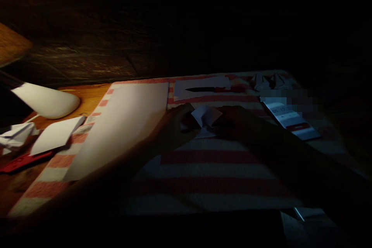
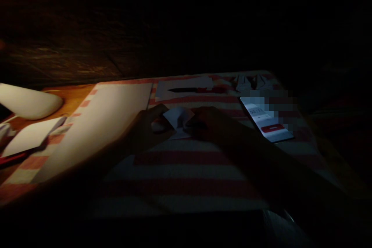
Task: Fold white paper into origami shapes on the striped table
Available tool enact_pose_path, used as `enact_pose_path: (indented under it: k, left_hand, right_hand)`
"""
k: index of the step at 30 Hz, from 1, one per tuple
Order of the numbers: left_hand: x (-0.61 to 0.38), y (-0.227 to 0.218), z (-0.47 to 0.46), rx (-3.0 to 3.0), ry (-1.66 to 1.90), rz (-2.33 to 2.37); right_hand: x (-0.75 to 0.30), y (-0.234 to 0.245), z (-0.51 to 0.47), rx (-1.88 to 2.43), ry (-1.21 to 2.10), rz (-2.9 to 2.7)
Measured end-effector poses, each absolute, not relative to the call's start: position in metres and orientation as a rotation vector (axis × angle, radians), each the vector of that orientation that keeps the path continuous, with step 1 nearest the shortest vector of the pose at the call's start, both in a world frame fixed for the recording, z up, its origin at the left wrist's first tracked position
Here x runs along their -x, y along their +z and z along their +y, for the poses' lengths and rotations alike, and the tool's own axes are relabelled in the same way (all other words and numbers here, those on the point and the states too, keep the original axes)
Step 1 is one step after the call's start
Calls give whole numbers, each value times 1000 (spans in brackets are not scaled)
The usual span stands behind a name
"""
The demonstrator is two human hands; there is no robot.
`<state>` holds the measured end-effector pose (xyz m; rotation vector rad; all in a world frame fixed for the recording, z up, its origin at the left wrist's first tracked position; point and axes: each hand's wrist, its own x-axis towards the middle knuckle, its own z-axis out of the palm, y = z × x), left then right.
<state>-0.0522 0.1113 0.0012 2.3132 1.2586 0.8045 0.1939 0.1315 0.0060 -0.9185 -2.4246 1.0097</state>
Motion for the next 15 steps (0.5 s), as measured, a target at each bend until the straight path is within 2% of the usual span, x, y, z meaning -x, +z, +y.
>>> enact_pose_path:
  k: [4,10,15]
  left_hand:
    - [65,9,120,-2411,654,1054]
    - [77,13,130,-2521,550,719]
    - [77,10,136,-2566,530,627]
  right_hand:
    - [-196,10,132,861,1109,-2424]
    - [-195,7,134,957,1064,-2397]
    - [-194,-1,133,978,858,-2410]
